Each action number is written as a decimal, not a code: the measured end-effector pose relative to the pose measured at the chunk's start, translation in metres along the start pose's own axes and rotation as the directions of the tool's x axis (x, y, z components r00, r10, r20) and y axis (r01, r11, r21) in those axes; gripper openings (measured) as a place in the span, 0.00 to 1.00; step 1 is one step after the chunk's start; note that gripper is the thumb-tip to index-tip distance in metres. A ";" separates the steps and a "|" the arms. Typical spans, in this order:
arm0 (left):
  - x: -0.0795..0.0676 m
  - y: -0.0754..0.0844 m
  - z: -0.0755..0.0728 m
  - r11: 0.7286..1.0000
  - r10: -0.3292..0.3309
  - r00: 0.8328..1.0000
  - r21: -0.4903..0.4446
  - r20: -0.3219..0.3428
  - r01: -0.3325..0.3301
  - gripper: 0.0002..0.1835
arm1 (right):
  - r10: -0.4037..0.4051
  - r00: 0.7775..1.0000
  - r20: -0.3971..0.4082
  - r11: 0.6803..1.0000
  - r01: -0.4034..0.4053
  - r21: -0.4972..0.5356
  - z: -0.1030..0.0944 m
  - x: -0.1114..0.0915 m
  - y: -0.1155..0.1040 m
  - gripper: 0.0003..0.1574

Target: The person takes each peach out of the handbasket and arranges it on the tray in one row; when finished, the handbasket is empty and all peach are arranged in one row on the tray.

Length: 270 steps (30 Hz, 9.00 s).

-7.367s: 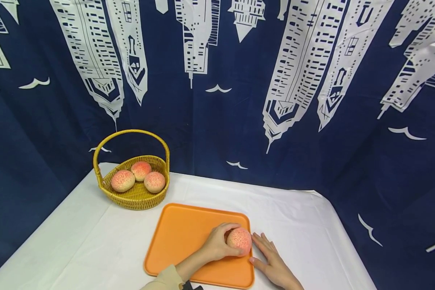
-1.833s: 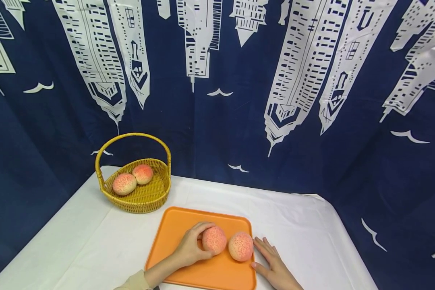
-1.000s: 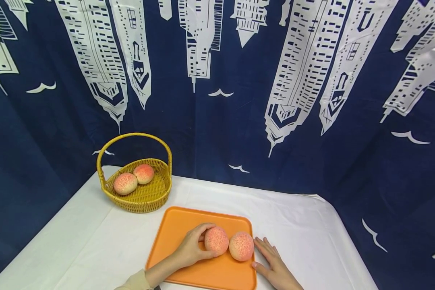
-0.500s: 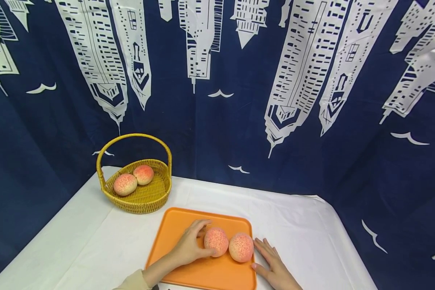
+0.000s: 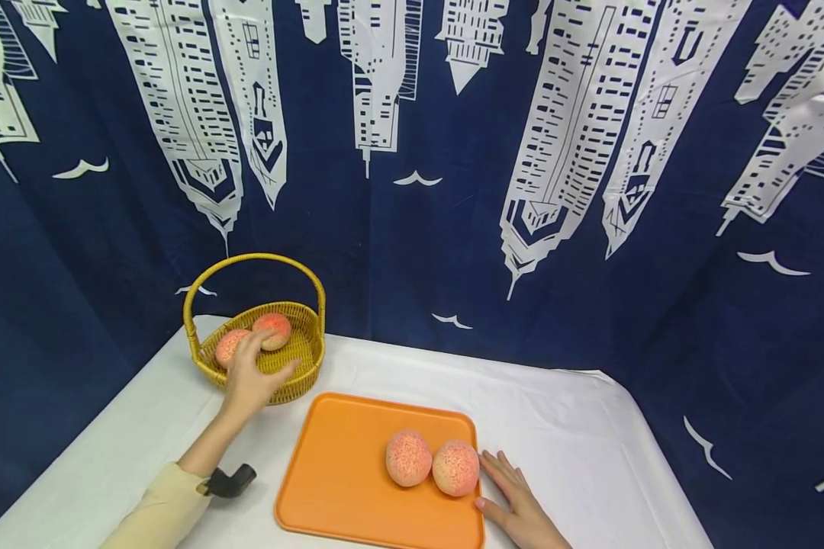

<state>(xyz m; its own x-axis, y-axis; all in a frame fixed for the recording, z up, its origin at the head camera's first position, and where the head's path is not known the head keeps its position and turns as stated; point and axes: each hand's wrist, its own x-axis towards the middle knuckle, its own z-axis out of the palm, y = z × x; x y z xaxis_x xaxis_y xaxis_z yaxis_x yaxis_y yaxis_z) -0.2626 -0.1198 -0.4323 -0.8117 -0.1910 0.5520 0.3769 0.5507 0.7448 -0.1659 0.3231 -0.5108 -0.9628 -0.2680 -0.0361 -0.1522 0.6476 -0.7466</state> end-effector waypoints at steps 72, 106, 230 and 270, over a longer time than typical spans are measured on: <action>0.054 -0.071 -0.025 0.918 -0.387 0.922 0.102 0.025 0.383 0.37 | 0.120 0.988 0.097 0.993 -0.122 0.006 -0.004 0.007 -0.001 0.45; -0.071 0.030 0.050 0.975 -0.031 0.918 -0.192 0.395 0.115 0.34 | 0.022 1.000 0.020 1.000 -0.022 0.014 -0.001 0.000 0.000 0.41; 0.084 -0.078 0.010 0.906 -0.336 0.930 0.319 0.149 0.277 0.42 | -0.006 1.000 0.007 1.000 0.006 -0.009 -0.001 0.001 0.001 0.41; -0.047 -0.010 -0.012 0.985 0.142 0.811 -0.159 0.568 -0.061 0.39 | -0.050 0.999 -0.015 0.999 0.050 -0.014 0.000 -0.002 0.002 0.41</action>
<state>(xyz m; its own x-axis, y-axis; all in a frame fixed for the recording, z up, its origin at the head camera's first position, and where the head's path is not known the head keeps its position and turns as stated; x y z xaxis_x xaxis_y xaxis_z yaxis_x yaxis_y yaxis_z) -0.2231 -0.1259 -0.4608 -0.8580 0.3849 0.3402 0.4920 0.4250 0.7598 -0.1644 0.3246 -0.5127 -0.9571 -0.2895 0.0108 -0.2028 0.6432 -0.7383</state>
